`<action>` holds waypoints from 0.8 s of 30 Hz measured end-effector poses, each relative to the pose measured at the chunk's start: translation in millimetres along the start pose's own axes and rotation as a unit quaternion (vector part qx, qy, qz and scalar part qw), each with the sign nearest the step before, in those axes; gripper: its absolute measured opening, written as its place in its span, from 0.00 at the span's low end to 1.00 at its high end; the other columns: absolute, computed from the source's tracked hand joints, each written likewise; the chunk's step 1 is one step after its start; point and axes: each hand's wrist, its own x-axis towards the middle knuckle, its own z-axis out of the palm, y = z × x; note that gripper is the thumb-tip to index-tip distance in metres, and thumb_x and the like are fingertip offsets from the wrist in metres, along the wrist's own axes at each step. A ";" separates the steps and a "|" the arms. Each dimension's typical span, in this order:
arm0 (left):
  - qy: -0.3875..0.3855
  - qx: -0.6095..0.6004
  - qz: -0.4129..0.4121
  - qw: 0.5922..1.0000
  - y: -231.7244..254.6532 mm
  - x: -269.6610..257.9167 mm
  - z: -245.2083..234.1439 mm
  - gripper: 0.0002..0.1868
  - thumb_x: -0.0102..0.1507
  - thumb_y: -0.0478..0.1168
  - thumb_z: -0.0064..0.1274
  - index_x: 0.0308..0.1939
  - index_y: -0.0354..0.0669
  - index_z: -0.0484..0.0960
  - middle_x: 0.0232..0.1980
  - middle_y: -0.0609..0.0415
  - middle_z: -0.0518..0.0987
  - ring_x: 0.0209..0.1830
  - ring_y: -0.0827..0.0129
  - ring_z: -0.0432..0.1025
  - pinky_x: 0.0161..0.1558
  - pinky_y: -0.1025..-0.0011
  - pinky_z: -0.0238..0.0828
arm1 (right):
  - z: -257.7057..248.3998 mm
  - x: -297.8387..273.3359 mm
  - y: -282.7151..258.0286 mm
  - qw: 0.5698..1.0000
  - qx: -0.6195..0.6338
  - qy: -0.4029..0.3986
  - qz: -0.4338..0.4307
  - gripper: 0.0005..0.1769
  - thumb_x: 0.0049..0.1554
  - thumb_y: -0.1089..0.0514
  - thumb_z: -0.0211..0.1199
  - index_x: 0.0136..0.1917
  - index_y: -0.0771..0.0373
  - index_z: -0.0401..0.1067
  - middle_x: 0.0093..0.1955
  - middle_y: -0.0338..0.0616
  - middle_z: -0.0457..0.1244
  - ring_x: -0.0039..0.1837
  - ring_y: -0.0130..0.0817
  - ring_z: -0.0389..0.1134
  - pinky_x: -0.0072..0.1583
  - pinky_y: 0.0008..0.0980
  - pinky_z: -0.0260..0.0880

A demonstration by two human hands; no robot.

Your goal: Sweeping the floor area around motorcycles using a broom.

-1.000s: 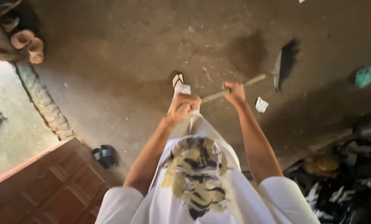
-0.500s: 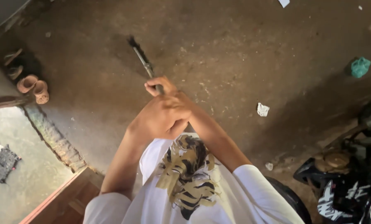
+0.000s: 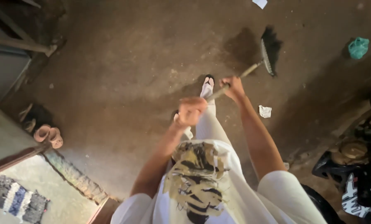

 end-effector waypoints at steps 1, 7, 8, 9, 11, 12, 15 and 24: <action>-0.004 -0.001 -0.002 1.000 12.3 19.2 -9.6 0.04 0.52 0.25 0.35 0.24 0.34 0.64 0.25 0.47 0.64 0.23 0.58 0.60 0.28 0.61 0.59 | -5.7 7.9 -25.0 1.000 0.002 0.001 0.003 0.08 0.57 0.63 0.70 0.38 0.64 0.74 0.38 0.48 0.65 0.41 0.33 0.62 0.46 0.35 0.66; -0.024 0.011 0.039 0.999 100.8 164.7 -47.7 0.06 0.52 0.27 0.39 0.22 0.39 0.63 0.20 0.55 0.61 0.16 0.66 0.59 0.23 0.64 0.52 | -47.4 96.1 -168.7 0.961 0.271 -0.056 -0.018 0.18 0.49 0.66 0.67 0.55 0.60 0.81 0.54 0.44 0.73 0.56 0.30 0.74 0.59 0.30 0.72; -0.049 0.036 0.045 0.997 110.0 182.9 -45.8 0.05 0.50 0.27 0.40 0.21 0.40 0.64 0.19 0.55 0.63 0.16 0.66 0.58 0.23 0.64 0.52 | -48.4 106.2 -190.7 0.961 0.262 -0.074 -0.040 0.15 0.52 0.64 0.68 0.54 0.60 0.81 0.51 0.44 0.73 0.51 0.30 0.74 0.56 0.31 0.72; -0.073 0.061 0.050 0.994 119.3 200.7 -43.7 0.05 0.48 0.28 0.41 0.20 0.40 0.66 0.18 0.55 0.64 0.15 0.66 0.58 0.22 0.64 0.51 | -49.5 116.2 -212.7 0.961 0.252 -0.092 -0.062 0.11 0.55 0.61 0.68 0.53 0.59 0.82 0.48 0.44 0.73 0.47 0.31 0.74 0.52 0.31 0.72; -0.138 0.104 0.059 0.983 106.6 227.2 -27.5 0.05 0.49 0.28 0.44 0.20 0.39 0.68 0.18 0.53 0.65 0.16 0.62 0.60 0.23 0.62 0.53 | -19.4 138.6 -194.0 0.818 0.541 -0.195 -0.023 0.05 0.62 0.61 0.67 0.43 0.61 0.76 0.41 0.43 0.70 0.45 0.31 0.70 0.50 0.33 0.68; -0.193 0.149 0.060 0.968 101.4 238.8 -22.5 0.05 0.50 0.28 0.46 0.20 0.38 0.69 0.19 0.50 0.65 0.17 0.58 0.62 0.24 0.60 0.55 | -1.3 148.1 -187.3 0.575 0.767 -0.283 0.016 0.22 0.69 0.60 0.65 0.32 0.63 0.70 0.35 0.42 0.66 0.43 0.32 0.66 0.49 0.36 0.65; -0.252 0.171 -0.020 0.952 67.6 252.8 16.3 0.05 0.53 0.32 0.49 0.24 0.39 0.70 0.27 0.50 0.72 0.29 0.54 0.69 0.35 0.61 0.64 | -60.3 136.2 -212.8 0.858 0.358 0.288 -0.231 0.11 0.57 0.57 0.67 0.41 0.67 0.71 0.37 0.48 0.66 0.43 0.35 0.67 0.44 0.37 0.67; -0.283 0.068 0.029 0.956 -69.1 249.8 53.1 0.11 0.55 0.35 0.51 0.18 0.41 0.68 0.23 0.52 0.69 0.25 0.59 0.67 0.32 0.61 0.62 | -102.3 152.8 114.8 0.944 0.320 -0.073 -0.032 0.08 0.52 0.58 0.58 0.35 0.65 0.68 0.33 0.43 0.62 0.40 0.35 0.63 0.45 0.38 0.64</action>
